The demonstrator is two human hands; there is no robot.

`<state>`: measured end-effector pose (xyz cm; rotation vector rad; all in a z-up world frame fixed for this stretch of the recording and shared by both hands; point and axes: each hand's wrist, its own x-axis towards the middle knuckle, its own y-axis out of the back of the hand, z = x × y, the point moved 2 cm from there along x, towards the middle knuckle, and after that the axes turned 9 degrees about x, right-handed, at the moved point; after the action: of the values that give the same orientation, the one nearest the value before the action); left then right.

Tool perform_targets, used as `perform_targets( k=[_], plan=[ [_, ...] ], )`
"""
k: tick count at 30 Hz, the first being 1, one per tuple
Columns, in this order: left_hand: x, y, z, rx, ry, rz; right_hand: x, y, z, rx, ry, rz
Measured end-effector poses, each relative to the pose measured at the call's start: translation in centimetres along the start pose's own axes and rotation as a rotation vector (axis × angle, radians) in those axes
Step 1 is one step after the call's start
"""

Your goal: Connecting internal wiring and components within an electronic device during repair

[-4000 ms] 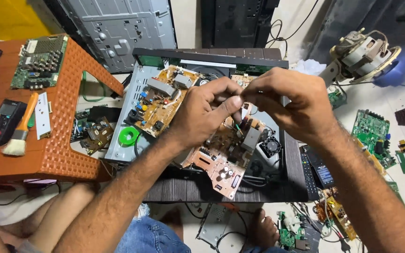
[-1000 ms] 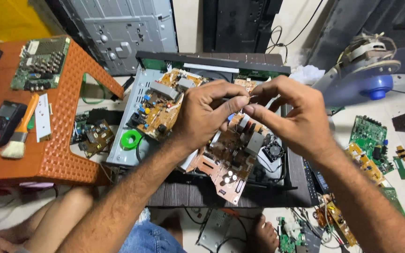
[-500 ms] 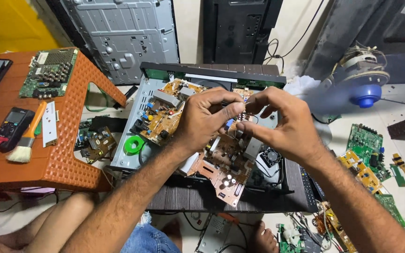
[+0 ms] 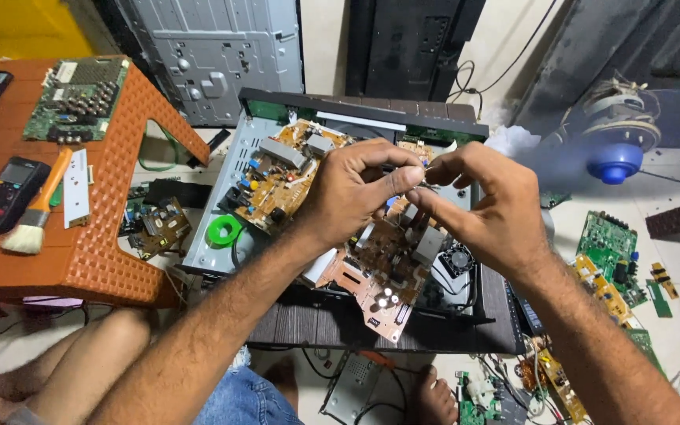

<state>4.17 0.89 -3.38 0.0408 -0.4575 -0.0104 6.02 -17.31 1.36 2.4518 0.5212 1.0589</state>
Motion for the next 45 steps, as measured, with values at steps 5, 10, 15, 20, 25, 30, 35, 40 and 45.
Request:
perform_targets(
  k=[5, 10, 15, 20, 25, 30, 35, 40, 45],
  plan=[
    [0.2, 0.0, 0.0, -0.011, 0.000, -0.031, -0.5, -0.1, 1.1, -0.003, 0.007, 0.025],
    [-0.3, 0.4, 1.4, -0.027, 0.026, -0.035, 0.0, 0.6, 0.2, 0.029, -0.005, -0.002],
    [-0.7, 0.1, 1.6, -0.031, 0.089, -0.185, 0.7, 2.2, 0.5, 0.224, -0.231, -0.135],
    [-0.6, 0.3, 1.3, 0.115, 0.054, -0.284, 1.0, 1.9, -0.4, 0.370, -0.420, -0.236],
    [-0.5, 0.1, 0.2, 0.319, -0.056, -0.290, 1.0, 1.8, 0.0, 0.195, -0.390, -0.285],
    [-0.6, -0.5, 0.6, 0.455, -0.053, -0.103, 0.5, 1.9, -1.9, -0.308, -0.011, -0.309],
    [-0.4, 0.1, 2.0, 0.243, 0.033, -0.070, -0.6, 1.8, -1.3, -0.335, 0.091, -0.215],
    [-0.7, -0.2, 1.9, 0.179, 0.083, -0.035, -1.3, 0.7, -0.6, -0.336, 0.184, -0.186],
    [-0.8, -0.3, 2.4, 0.427, -0.093, -0.028, -0.8, 1.3, -1.9, -0.386, 0.204, -0.197]
  ],
)
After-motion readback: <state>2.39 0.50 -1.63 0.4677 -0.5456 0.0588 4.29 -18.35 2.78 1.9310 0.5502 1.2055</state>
